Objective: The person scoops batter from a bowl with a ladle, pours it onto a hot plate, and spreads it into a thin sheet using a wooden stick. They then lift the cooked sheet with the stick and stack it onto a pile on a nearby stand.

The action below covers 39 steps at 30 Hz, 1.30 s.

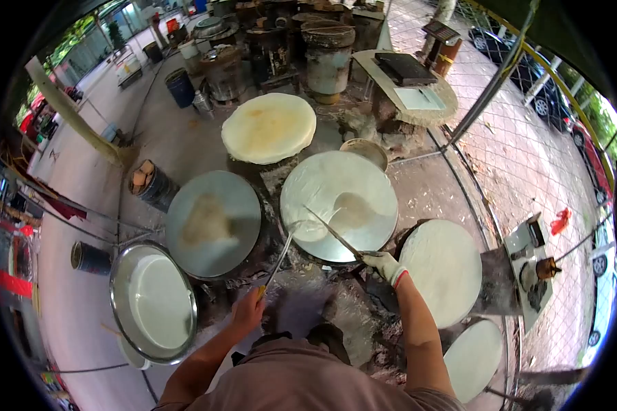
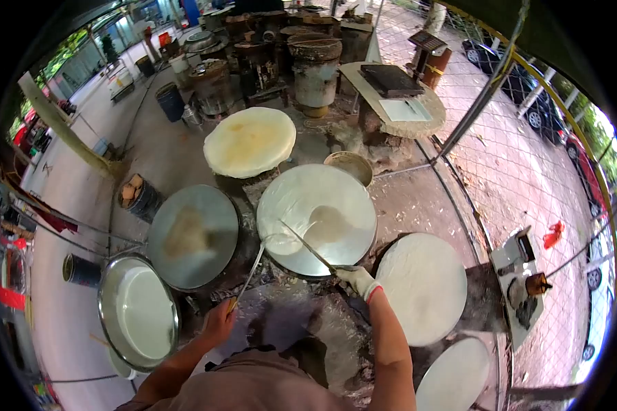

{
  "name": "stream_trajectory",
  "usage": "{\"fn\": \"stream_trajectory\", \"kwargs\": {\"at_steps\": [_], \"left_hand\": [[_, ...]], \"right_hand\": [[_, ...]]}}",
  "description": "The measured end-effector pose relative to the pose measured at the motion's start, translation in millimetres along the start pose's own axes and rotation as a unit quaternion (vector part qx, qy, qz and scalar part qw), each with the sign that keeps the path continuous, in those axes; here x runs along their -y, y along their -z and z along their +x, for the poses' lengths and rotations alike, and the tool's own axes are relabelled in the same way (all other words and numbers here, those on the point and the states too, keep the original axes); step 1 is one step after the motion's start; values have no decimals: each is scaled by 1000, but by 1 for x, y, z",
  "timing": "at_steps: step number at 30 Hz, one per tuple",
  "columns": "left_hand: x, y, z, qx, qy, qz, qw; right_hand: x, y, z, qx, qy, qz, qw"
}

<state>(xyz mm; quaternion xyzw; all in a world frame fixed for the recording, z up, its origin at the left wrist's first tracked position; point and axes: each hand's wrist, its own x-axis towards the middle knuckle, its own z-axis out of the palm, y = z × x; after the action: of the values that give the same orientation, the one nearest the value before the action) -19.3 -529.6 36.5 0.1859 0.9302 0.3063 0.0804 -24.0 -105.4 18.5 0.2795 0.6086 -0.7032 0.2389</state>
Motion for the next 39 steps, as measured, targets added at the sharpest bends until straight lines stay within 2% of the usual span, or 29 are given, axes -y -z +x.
{"fn": "stream_trajectory", "kwargs": {"at_steps": [2, 4, 5, 7, 9, 11, 13, 14, 15, 17, 18, 19, 21, 23, 24, 25, 27, 29, 31, 32, 33, 35, 37, 38, 39], "left_hand": [[10, 24, 5, 10, -7, -41, 999], [21, 53, 9, 22, -11, -81, 996], [39, 74, 11, -1, -43, -127, 991], [47, 104, 9, -25, -62, -175, 982], [48, 138, 6, 80, 96, -377, 918], [67, 158, -6, 84, 80, -425, 898], [94, 175, -16, 61, 14, -532, 844], [103, 186, -23, 56, 28, -543, 838], [109, 198, -29, 57, 24, -545, 836], [122, 216, -48, 26, 123, -558, 821], [136, 217, -57, 31, 123, -558, 820], [151, 216, -66, 15, 138, -575, 806], [169, 218, -82, 4, 150, -591, 792], [181, 221, -95, -6, 177, -624, 761], [194, 218, -102, 12, 165, -648, 743], [197, 215, -106, 15, 164, -649, 743], [198, 211, -110, -1, 130, -697, 706], [186, 211, -109, 5, 139, -695, 706], [175, 210, -112, 12, 151, -690, 708], [169, 207, -111, 14, 154, -683, 714], [162, 203, -109, 14, 156, -677, 719], [153, 197, -108, 17, 144, -680, 718], [141, 188, -113, 22, 140, -680, 720], [132, 183, -113, 21, 144, -686, 713], [123, 179, -111, 19, 146, -692, 707]], "right_hand": [[-19, -27, -20, -14, -4, 24, 1000], [-28, -86, -63, -51, 101, 230, 967], [-96, -122, -37, -100, 65, 323, 939], [-87, -204, -24, -127, 68, 249, 958], [-82, -255, 13, -59, 60, 253, 964], [-79, -291, 60, -81, 145, 255, 953], [-106, -296, 105, -255, 170, 195, 932], [-110, -306, 104, -330, 234, 184, 896], [-113, -320, 100, -375, 215, 190, 881], [-112, -356, 98, -432, 112, 160, 880], [-99, -379, 99, -456, 153, 207, 852], [-92, -389, 99, -465, 135, 148, 862], [-108, -367, 118, -427, 195, 14, 883], [-107, -337, 102, -409, 149, 96, 895], [-108, -326, 101, -401, 117, 185, 890], [-96, -326, 87, -404, 118, 186, 888], [-56, -338, 42, -432, 92, 295, 847], [-86, -330, 68, -446, 97, 316, 832], [-112, -327, 66, -392, 111, 121, 905], [-129, -317, 62, -369, 120, 132, 912], [-185, -281, 102, -412, 128, 66, 900], [-152, -262, 57, -446, 101, 80, 886], [-120, -248, 37, -438, 105, 99, 887], [-125, -239, 45, -390, 112, 136, 904], [-132, -235, 38, -338, 134, 58, 930]]}}
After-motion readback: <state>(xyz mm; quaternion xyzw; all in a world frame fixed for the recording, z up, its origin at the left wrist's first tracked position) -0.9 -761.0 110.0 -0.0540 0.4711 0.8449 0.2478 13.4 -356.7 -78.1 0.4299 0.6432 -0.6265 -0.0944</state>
